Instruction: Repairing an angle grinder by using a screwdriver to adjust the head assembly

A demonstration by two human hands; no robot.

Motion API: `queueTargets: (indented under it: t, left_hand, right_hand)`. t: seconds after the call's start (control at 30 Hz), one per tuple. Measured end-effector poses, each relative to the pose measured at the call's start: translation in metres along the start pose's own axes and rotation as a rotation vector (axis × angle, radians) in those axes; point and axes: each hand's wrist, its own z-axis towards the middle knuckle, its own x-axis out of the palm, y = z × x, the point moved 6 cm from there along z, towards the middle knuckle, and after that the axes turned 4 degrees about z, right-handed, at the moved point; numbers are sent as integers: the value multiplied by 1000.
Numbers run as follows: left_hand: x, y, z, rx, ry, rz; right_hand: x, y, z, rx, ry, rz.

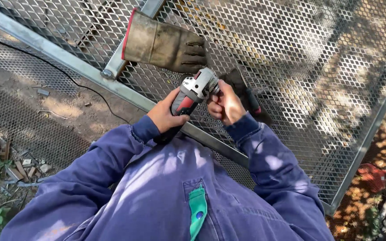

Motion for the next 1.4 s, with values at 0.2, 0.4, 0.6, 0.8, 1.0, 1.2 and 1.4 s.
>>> queueTargets:
  t: [0.2,0.4,0.6,0.8,1.0,1.2,1.4]
  left_hand:
    - [4,11,4,37,-13,-26]
    - [6,11,4,48,13,37]
    - [0,3,0,23,-13,25]
    - [0,5,1,43,-31,-11]
    - [3,9,-1,68,-22,-21]
    - [-1,0,-3,44,-32,-6]
    - [-3,-5,-5,15,-48,-1]
  right_hand:
    - [-32,10,2,-285,-82,-435]
    - [-29,30,-28,-1487,-873,-1544]
    - [0,45,-31,-923,-342,-1103]
    - [-3,21,-7,-339,150,-562]
    - [2,54,-45,-854,-103,-872]
    - [3,54,-44,-1194,-224,-1098]
    - [5,26,-18,-333,91,-653]
